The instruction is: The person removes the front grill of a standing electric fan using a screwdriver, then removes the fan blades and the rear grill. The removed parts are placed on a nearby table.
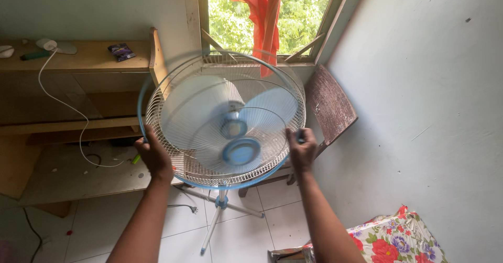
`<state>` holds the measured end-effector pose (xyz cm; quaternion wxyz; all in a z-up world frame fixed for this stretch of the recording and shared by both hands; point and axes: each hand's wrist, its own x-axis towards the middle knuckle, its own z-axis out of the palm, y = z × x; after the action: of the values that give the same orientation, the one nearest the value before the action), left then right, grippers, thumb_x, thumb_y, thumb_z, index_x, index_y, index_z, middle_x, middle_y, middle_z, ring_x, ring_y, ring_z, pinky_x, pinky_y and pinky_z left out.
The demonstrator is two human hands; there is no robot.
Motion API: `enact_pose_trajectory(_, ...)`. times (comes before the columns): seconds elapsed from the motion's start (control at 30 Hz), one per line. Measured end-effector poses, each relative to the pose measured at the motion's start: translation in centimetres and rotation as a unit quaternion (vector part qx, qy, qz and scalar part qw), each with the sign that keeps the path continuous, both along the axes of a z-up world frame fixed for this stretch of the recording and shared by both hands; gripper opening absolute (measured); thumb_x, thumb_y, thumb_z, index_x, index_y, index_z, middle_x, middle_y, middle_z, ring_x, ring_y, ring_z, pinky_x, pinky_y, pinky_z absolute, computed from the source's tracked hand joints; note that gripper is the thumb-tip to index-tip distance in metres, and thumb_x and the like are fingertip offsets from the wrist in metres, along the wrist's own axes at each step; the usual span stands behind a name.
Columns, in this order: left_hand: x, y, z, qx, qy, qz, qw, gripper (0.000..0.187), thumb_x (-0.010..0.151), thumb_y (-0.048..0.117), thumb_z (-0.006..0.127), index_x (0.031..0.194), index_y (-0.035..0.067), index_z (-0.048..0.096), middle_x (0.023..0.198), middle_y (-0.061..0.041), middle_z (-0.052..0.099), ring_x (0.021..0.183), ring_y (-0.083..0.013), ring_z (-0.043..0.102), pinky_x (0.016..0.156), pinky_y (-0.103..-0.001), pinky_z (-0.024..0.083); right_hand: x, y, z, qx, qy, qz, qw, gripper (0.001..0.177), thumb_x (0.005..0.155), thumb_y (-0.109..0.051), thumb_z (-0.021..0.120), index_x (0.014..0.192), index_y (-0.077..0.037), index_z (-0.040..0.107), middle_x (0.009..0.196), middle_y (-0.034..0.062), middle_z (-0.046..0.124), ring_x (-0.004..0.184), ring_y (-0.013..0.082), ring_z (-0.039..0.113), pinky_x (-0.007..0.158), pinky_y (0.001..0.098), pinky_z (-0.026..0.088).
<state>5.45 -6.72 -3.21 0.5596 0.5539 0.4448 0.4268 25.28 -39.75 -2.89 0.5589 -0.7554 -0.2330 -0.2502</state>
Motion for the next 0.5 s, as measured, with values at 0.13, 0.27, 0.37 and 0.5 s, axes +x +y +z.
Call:
enact_pose_trajectory(0.13,1.9,-0.3,-0.1,0.043,0.041,0.051,0.997,0.095,0.087,0.086,0.045,0.115,-0.005,0.053,0.107,-0.019,0.058,0.099,-0.0276,0.061,0.092,-0.041,0.050,-0.3,2.7,-2.1,0.113,0.162,-0.004,0.980,0.037,0.101,-0.040,0.073,0.089,-0.007,0.064,0.073,-0.0016,0.058,0.060,0.0074,0.051,0.051,0.0246,0.042)
enact_pose_trajectory(0.27,3.4,-0.3,-1.6,0.110,0.034,0.096,0.989,0.085,0.101,0.081,0.050,0.113,-0.003,0.055,0.105,-0.017,0.058,0.099,-0.0291,0.061,0.091,-0.041,0.048,1.9,3.4,-5.5,0.236,0.384,-0.046,0.891,0.030,0.098,-0.037,0.068,0.093,-0.009,0.057,0.066,-0.0023,0.048,0.044,0.0093,0.041,0.040,0.0278,0.035)
enact_pose_trajectory(0.37,2.6,-1.4,-3.5,0.046,0.052,0.082,0.994,0.080,0.096,0.082,0.051,0.109,0.003,0.053,0.096,-0.013,0.059,0.088,-0.0242,0.063,0.081,-0.037,0.053,0.7,2.9,-11.1,0.252,0.484,0.022,0.838,0.023,0.098,-0.032,0.064,0.100,-0.010,0.059,0.067,0.0018,0.046,0.046,0.0122,0.043,0.040,0.0283,0.033)
enact_pose_trajectory(0.5,0.7,-1.6,-5.0,0.045,0.099,0.053,0.993,0.068,0.089,0.076,0.057,0.095,0.009,0.049,0.080,-0.006,0.059,0.068,-0.0187,0.064,0.058,-0.036,0.054,0.1,2.2,-16.6,0.295,0.543,0.033,0.785,0.024,0.096,-0.036,0.064,0.100,-0.013,0.061,0.082,-0.0020,0.061,0.066,0.0123,0.062,0.045,0.0256,0.040)
